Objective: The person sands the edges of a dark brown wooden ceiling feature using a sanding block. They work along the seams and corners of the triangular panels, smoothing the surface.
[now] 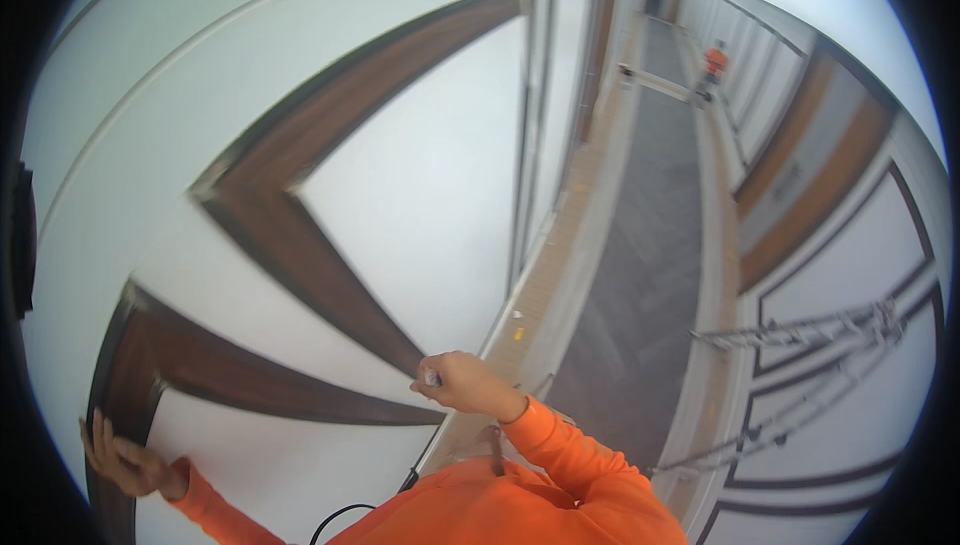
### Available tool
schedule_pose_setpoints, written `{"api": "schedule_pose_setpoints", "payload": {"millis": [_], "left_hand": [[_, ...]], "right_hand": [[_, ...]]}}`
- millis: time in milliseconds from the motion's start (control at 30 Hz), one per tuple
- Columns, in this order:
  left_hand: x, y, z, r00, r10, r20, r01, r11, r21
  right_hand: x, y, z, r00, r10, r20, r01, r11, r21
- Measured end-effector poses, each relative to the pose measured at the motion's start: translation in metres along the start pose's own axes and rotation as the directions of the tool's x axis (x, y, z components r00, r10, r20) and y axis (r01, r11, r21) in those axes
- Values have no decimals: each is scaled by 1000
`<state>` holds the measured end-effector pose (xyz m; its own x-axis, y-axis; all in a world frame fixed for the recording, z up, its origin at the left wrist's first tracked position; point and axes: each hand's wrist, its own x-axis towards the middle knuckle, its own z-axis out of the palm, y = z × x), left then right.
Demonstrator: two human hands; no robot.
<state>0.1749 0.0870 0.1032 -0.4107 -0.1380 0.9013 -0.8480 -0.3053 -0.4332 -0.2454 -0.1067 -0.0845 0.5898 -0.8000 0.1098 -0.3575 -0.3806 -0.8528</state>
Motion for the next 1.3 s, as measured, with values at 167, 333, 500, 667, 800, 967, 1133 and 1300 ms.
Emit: {"api": "schedule_pose_setpoints", "payload": {"millis": [167,333,500,667,800,967,1133,1300], "left_hand": [[2,49,31,964,-262,-29,246,934,-258],[14,139,49,933,-341,111,312,621,-719],[10,341,42,597,118,794,798,-183,-574],[-30,425,-4,441,480,758,879,-401,-257],[-46,434,-1,404,621,672,882,-458,-107],[-37,415,5,365,723,586,857,-507,93],[-24,345,31,377,575,726,874,-479,-74],[25,227,55,676,-53,735,731,-75,-678]], "right_hand": [[-80,59,-8,967,114,-229,-104,993,55],[-107,38,-14,879,352,-323,-343,935,87],[-116,39,13,821,318,-474,-299,947,119],[-128,23,18,785,396,-477,-141,863,485],[-144,38,31,772,464,-435,-90,757,647],[-137,16,20,792,491,-362,0,593,805],[-138,31,20,917,366,-155,52,276,960],[-132,27,18,877,450,-171,-48,435,899]]}}
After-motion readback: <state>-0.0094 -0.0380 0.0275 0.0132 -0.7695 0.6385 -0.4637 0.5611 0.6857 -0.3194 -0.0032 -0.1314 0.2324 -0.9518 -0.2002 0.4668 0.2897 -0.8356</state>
